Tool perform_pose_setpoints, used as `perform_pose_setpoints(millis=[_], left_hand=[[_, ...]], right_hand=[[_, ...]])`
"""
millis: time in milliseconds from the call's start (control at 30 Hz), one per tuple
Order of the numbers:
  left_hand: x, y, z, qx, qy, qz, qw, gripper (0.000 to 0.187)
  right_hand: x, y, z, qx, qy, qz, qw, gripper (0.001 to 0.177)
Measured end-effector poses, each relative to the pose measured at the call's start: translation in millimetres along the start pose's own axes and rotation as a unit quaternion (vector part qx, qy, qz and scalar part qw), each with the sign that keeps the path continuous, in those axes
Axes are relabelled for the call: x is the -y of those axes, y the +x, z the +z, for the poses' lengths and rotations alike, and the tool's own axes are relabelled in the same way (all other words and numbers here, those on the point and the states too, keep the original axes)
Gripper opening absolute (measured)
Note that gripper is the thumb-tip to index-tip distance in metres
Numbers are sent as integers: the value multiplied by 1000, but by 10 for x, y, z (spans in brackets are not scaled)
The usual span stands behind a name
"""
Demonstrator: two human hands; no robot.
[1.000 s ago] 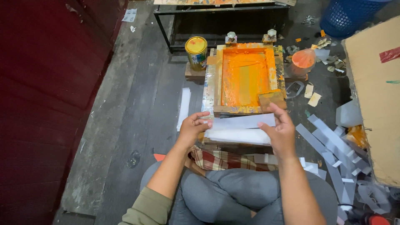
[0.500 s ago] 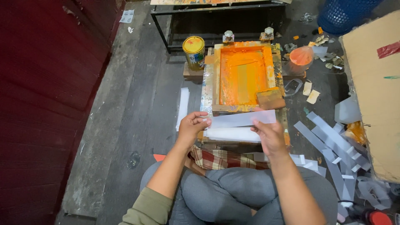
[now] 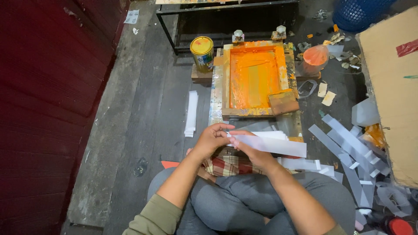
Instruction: The person sits on the floor and uses a squeegee to spread orange ink across a screen printing frame. They then pick up a white rectangular strip, inspect it, and place it on the floor. The person repeats the process of spreading ink and handling the strips.
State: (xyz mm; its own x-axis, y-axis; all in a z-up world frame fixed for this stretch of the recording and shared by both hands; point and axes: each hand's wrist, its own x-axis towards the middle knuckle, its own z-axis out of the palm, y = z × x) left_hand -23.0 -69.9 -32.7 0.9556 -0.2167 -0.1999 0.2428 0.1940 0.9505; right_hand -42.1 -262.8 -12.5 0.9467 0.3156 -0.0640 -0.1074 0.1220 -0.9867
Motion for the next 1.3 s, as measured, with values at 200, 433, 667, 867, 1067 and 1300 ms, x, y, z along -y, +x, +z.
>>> perform_pose_setpoints(millis=[200,433,667,867,1067,1300], left_hand=[[46,27,-22,15,0,0,1000,52],[80,64,-78,-5,1,5,1000,48],[32,69,-148,-76,-1,28,997,40],[67,114,-224,-123,-4,46,991,29],[-6,75,-219,-187,4,69,980,24],[-100,17,-179,-233,-5,97,968,24]], right_hand=[[-102,13,-54,5,-7,10,1000,40],[-249,67,-170,-36,-6,-6,999,38],[-313,106,-269,-107,-21,-60,992,31],[-256,80,-270,-147,-20,-86,985,28],[-228,80,-257,-191,13,-111,975,34],[-221,97,-258,-224,50,-123,965,36]])
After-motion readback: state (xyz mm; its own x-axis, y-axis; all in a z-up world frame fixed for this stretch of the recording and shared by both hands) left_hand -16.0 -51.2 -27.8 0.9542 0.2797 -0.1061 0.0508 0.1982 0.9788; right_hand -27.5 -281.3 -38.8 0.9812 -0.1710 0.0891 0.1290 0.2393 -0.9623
